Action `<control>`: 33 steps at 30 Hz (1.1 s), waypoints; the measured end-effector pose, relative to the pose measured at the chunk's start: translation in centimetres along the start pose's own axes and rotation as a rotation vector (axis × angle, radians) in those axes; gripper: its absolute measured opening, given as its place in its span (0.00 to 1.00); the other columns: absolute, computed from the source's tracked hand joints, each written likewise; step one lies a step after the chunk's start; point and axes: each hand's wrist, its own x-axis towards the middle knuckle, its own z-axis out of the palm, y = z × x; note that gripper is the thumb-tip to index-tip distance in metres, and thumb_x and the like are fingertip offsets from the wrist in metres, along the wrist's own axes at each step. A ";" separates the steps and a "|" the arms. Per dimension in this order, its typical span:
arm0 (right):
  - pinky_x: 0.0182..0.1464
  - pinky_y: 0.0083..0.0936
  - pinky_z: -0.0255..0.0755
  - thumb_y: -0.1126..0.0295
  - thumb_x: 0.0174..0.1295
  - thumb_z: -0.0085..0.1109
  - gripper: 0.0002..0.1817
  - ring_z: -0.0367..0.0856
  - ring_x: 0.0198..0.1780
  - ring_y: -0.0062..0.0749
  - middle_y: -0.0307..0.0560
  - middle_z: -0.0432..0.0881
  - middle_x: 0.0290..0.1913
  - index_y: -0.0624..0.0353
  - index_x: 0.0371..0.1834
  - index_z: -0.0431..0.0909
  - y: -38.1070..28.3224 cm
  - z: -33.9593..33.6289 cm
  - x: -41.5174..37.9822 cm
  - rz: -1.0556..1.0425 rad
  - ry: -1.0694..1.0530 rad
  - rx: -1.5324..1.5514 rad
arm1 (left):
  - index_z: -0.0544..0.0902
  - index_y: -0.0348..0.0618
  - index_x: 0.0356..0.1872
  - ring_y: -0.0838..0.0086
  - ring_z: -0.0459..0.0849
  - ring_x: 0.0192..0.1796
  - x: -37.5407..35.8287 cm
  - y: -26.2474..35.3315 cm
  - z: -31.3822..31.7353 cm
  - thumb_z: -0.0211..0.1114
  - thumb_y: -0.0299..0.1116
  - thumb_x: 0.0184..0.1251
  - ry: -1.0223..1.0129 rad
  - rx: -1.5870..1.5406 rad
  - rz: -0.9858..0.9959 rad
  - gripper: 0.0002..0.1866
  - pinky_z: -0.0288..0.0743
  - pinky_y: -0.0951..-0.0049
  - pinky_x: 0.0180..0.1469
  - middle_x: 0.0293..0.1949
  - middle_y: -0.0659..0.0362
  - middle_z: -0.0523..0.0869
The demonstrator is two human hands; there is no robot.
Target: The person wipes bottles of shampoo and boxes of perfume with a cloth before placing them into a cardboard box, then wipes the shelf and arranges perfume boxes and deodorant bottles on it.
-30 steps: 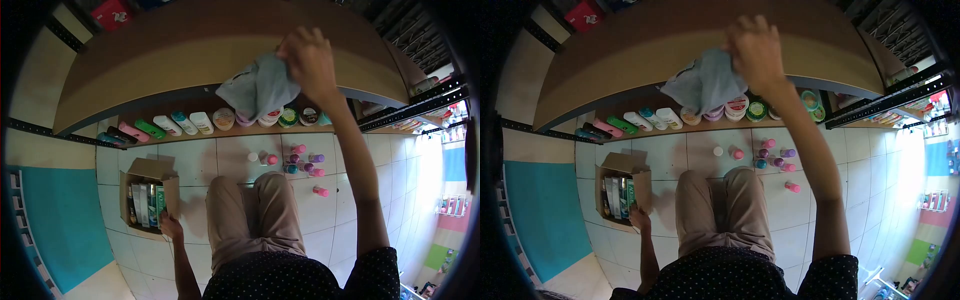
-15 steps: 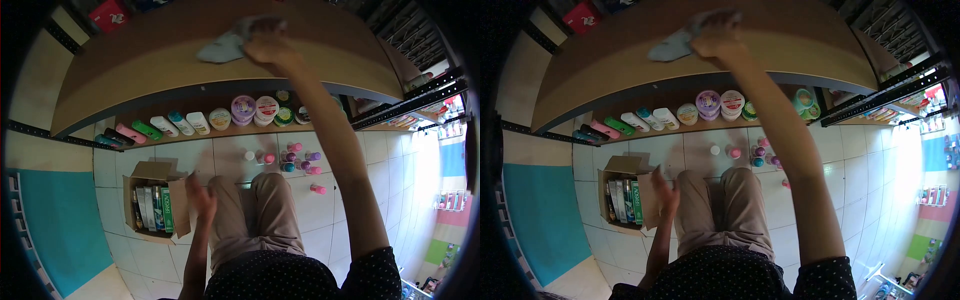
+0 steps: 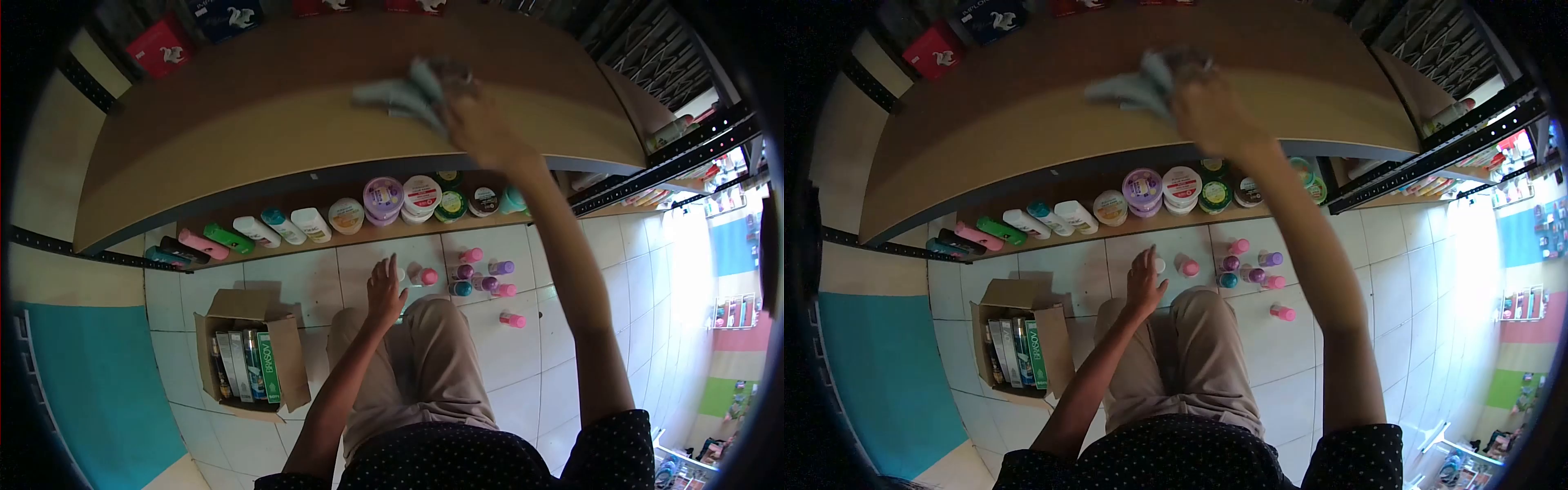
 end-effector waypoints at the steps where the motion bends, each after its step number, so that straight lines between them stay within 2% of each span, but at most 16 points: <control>1: 0.59 0.37 0.56 0.69 0.56 0.44 0.16 0.66 0.53 0.49 0.62 0.69 0.49 0.68 0.44 0.68 -1.5 0.7 -1.1 -0.065 0.158 0.051 | 0.51 0.38 0.61 0.56 0.62 0.58 0.0 0.9 -1.0 0.66 0.36 0.45 0.108 -0.064 -0.010 0.43 0.59 0.62 0.56 0.53 0.46 0.63; 2: 0.60 0.38 0.54 0.70 0.52 0.47 0.13 0.68 0.51 0.48 0.60 0.71 0.48 0.69 0.36 0.73 -3.0 1.1 -2.4 -0.130 0.316 0.104 | 0.51 0.38 0.61 0.56 0.62 0.58 0.1 2.0 -2.2 0.66 0.36 0.45 0.111 -0.062 -0.010 0.43 0.59 0.62 0.56 0.53 0.46 0.63; 4: 0.62 0.39 0.51 0.70 0.51 0.48 0.15 0.68 0.51 0.45 0.57 0.71 0.48 0.69 0.38 0.73 -5.9 0.2 -5.0 -0.156 0.325 0.066 | 0.46 0.37 0.62 0.57 0.59 0.60 -0.1 4.5 -5.1 0.66 0.38 0.47 0.409 -0.466 0.100 0.45 0.54 0.63 0.59 0.55 0.45 0.61; 6: 0.62 0.42 0.49 0.71 0.49 0.51 0.21 0.67 0.52 0.46 0.60 0.70 0.47 0.68 0.48 0.67 -9.0 -0.7 -7.8 -0.089 0.197 0.055 | 0.46 0.36 0.61 0.59 0.59 0.60 -1.7 6.4 -6.9 0.65 0.38 0.48 0.553 -0.686 0.140 0.45 0.53 0.64 0.60 0.56 0.45 0.60; 8: 0.63 0.45 0.47 0.68 0.48 0.51 0.17 0.68 0.50 0.42 0.51 0.72 0.48 0.67 0.40 0.72 -11.5 0.7 -11.8 -0.109 -0.201 0.195 | 0.45 0.34 0.61 0.61 0.58 0.60 -3.1 8.4 -8.6 0.65 0.38 0.50 0.687 -0.913 0.182 0.44 0.51 0.65 0.61 0.57 0.46 0.59; 10: 0.60 0.40 0.54 0.68 0.46 0.54 0.17 0.70 0.49 0.40 0.52 0.73 0.47 0.65 0.39 0.73 -13.9 4.5 -15.1 -0.164 -0.055 0.374 | 0.56 0.35 0.58 0.65 0.67 0.55 -3.9 9.9 -9.9 0.62 0.38 0.52 0.816 -1.345 0.028 0.34 0.58 0.68 0.57 0.51 0.49 0.69; 11: 0.57 0.37 0.58 0.69 0.46 0.54 0.18 0.70 0.49 0.41 0.53 0.73 0.46 0.64 0.41 0.72 -14.2 6.1 -16.7 -0.066 -0.162 0.578 | 0.56 0.35 0.58 0.65 0.67 0.55 -4.4 8.9 -9.5 0.62 0.38 0.52 0.809 -1.345 0.026 0.34 0.58 0.68 0.57 0.51 0.49 0.69; 13: 0.54 0.35 0.61 0.70 0.46 0.55 0.19 0.70 0.49 0.42 0.54 0.73 0.46 0.64 0.44 0.71 -13.9 9.1 -19.3 0.033 -0.266 0.785 | 0.69 0.36 0.47 0.66 0.76 0.45 -5.8 4.9 -7.5 0.58 0.36 0.53 0.382 -1.078 -0.438 0.21 0.66 0.70 0.50 0.40 0.53 0.77; 15: 0.50 0.32 0.64 0.72 0.47 0.54 0.22 0.69 0.50 0.45 0.56 0.72 0.46 0.61 0.49 0.69 -13.0 12.0 -21.2 0.298 -0.391 1.066 | 0.72 0.37 0.42 0.64 0.77 0.41 -6.8 1.1 -3.8 0.58 0.35 0.52 0.319 -0.891 -0.474 0.17 0.68 0.69 0.46 0.36 0.52 0.79; 17: 0.50 0.33 0.64 0.72 0.46 0.54 0.23 0.69 0.51 0.47 0.56 0.72 0.47 0.60 0.49 0.68 -11.0 15.2 -22.7 0.448 -0.336 1.084 | 0.75 0.38 0.37 0.61 0.79 0.38 -8.1 -2.4 1.5 0.57 0.34 0.51 0.260 -0.705 -0.499 0.13 0.70 0.68 0.43 0.32 0.52 0.80; 19: 0.51 0.34 0.64 0.73 0.46 0.55 0.24 0.68 0.51 0.48 0.56 0.72 0.47 0.59 0.50 0.67 -9.4 18.0 -22.9 0.592 -0.276 1.096 | 0.74 0.39 0.36 0.56 0.77 0.41 -8.9 -4.6 6.0 0.58 0.33 0.49 -0.170 -0.486 -0.452 0.13 0.71 0.64 0.42 0.36 0.47 0.78; 21: 0.50 0.36 0.65 0.75 0.43 0.58 0.27 0.71 0.48 0.50 0.59 0.71 0.48 0.59 0.51 0.66 -8.3 20.0 -22.5 0.560 0.094 0.606 | 0.74 0.39 0.36 0.54 0.77 0.40 -8.5 -3.1 5.7 0.58 0.34 0.49 -0.191 -0.346 -0.366 0.14 0.71 0.62 0.41 0.35 0.46 0.78; 22: 0.50 0.36 0.65 0.75 0.43 0.58 0.27 0.71 0.48 0.50 0.59 0.71 0.48 0.59 0.51 0.66 -7.9 20.8 -22.3 0.561 0.094 0.605 | 0.74 0.40 0.37 0.52 0.77 0.40 -8.2 -2.5 5.3 0.58 0.35 0.49 -0.209 -0.205 -0.277 0.14 0.71 0.61 0.39 0.35 0.46 0.78; 26: 0.49 0.35 0.65 0.77 0.40 0.60 0.29 0.71 0.48 0.50 0.57 0.72 0.46 0.57 0.51 0.65 -7.2 23.4 -21.7 0.528 0.069 0.517 | 0.71 0.42 0.42 0.53 0.78 0.37 -6.8 -3.0 5.4 0.61 0.40 0.47 -0.203 -0.201 -0.343 0.21 0.71 0.60 0.38 0.31 0.48 0.79; 28: 0.49 0.35 0.66 0.77 0.39 0.60 0.30 0.71 0.48 0.50 0.56 0.73 0.45 0.56 0.51 0.65 -7.0 24.1 -21.5 0.536 0.023 0.570 | 0.67 0.46 0.47 0.54 0.79 0.34 -4.3 -0.7 1.3 0.64 0.45 0.44 -0.069 -0.129 -0.571 0.28 0.72 0.58 0.35 0.29 0.50 0.80; 33: 0.46 0.33 0.68 0.78 0.38 0.60 0.30 0.72 0.46 0.49 0.52 0.72 0.46 0.55 0.50 0.65 -6.3 25.0 -22.0 0.574 -0.109 0.716 | 0.65 0.49 0.48 0.58 0.80 0.34 -1.0 -1.7 -0.7 0.67 0.47 0.40 -0.009 -0.035 -0.480 0.32 0.72 0.59 0.34 0.29 0.52 0.80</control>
